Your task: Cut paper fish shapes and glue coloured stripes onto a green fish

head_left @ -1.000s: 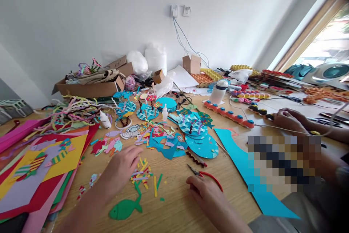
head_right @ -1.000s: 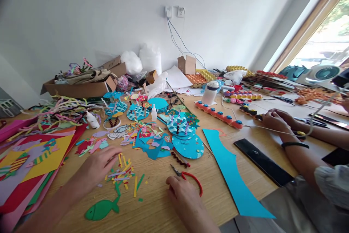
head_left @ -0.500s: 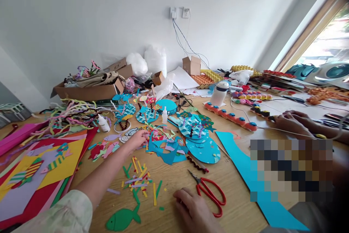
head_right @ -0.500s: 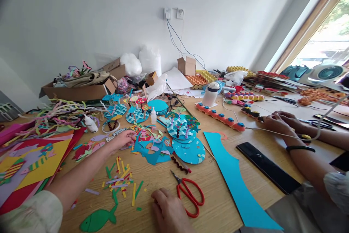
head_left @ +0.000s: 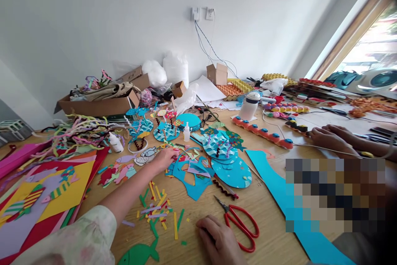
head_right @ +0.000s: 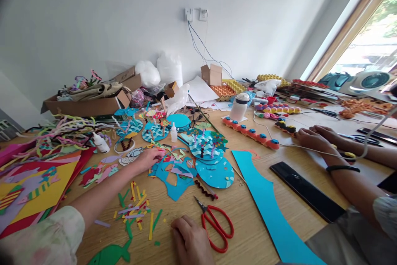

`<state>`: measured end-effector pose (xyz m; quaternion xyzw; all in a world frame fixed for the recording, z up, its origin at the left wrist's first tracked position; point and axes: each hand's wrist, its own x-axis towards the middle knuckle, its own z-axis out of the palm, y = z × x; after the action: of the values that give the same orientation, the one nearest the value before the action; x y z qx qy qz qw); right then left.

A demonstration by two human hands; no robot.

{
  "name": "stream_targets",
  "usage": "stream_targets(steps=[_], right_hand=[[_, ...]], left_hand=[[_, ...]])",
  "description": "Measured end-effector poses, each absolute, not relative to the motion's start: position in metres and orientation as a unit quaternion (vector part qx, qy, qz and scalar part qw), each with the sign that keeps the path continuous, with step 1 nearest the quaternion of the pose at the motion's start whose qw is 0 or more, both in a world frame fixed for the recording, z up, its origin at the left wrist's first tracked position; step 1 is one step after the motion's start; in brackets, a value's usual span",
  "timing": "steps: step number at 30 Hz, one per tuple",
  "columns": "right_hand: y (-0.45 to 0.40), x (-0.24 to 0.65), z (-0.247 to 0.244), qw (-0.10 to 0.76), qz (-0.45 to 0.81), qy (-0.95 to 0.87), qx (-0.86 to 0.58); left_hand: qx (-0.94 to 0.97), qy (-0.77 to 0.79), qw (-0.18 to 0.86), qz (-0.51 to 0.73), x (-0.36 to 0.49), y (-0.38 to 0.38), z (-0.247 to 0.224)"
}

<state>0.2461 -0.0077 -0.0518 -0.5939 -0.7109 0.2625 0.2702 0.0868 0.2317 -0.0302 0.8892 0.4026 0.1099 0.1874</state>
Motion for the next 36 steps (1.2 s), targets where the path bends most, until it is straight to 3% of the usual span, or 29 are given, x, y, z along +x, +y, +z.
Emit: stream_targets(steps=[7,13,22,36], right_hand=[[-0.006,0.247,-0.054,0.272,0.268,-0.709,-0.593],[-0.006,0.248,-0.053,0.283,0.268,-0.708,-0.589],[-0.004,0.249,-0.055,0.28,0.264,-0.712,-0.587],[-0.006,0.248,-0.05,0.29,0.273,-0.701,-0.591]], left_hand=[[0.941,0.326,0.09,0.006,0.099,0.238,-0.019],[0.948,0.308,0.074,-0.031,0.107,0.245,-0.017],[0.913,0.389,0.119,-0.032,0.095,0.255,-0.004],[0.835,0.467,0.264,0.122,0.082,0.27,0.017]])
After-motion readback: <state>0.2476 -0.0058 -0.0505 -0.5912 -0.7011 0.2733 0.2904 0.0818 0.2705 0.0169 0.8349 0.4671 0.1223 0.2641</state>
